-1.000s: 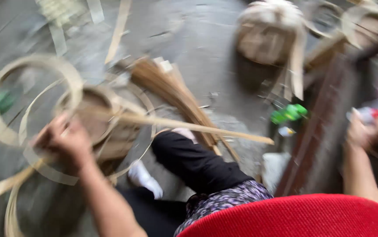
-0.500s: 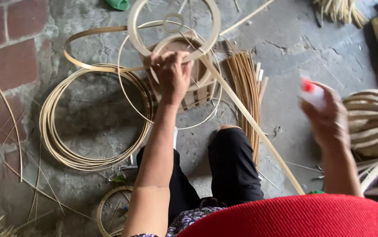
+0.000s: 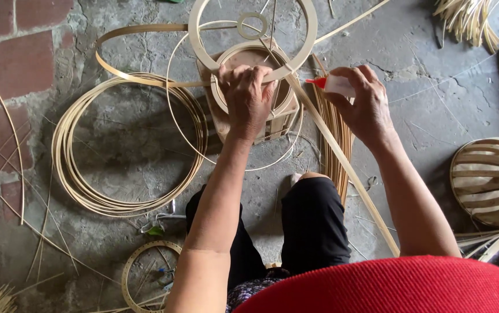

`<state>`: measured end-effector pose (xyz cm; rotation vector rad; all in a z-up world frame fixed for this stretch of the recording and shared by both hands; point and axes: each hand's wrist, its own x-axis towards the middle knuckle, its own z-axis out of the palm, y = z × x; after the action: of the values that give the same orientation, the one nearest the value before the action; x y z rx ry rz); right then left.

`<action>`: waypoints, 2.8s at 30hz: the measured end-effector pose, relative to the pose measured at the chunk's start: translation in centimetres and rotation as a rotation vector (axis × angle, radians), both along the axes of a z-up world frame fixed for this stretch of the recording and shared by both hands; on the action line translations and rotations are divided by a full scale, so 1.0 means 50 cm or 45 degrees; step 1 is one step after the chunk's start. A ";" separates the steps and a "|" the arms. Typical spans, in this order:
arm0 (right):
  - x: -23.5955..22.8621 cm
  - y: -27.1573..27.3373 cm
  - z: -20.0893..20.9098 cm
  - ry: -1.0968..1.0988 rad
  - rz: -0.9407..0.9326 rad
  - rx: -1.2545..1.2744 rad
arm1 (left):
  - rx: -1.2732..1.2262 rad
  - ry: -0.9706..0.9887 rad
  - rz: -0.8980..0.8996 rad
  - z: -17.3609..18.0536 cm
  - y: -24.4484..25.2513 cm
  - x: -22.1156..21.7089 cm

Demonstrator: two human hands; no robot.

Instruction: The person is assembling a bamboo structure by gluing and positioning bamboo strips around circular frames.

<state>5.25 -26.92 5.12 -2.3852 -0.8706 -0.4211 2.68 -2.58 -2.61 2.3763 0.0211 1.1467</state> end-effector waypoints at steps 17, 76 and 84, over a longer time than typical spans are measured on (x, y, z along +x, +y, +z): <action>0.035 0.037 0.042 -0.314 0.124 -0.257 | -0.017 0.061 0.010 -0.016 -0.004 0.015; 0.009 0.056 0.058 -0.494 0.166 -0.326 | -0.017 0.066 -0.013 -0.009 -0.006 0.011; 0.025 0.053 0.029 -0.482 0.150 -0.372 | -0.027 0.070 -0.014 -0.007 -0.006 0.010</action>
<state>6.48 -24.27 6.56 -2.5399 -1.3135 -0.7593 3.18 -2.89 -2.98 2.3856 0.0388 1.0704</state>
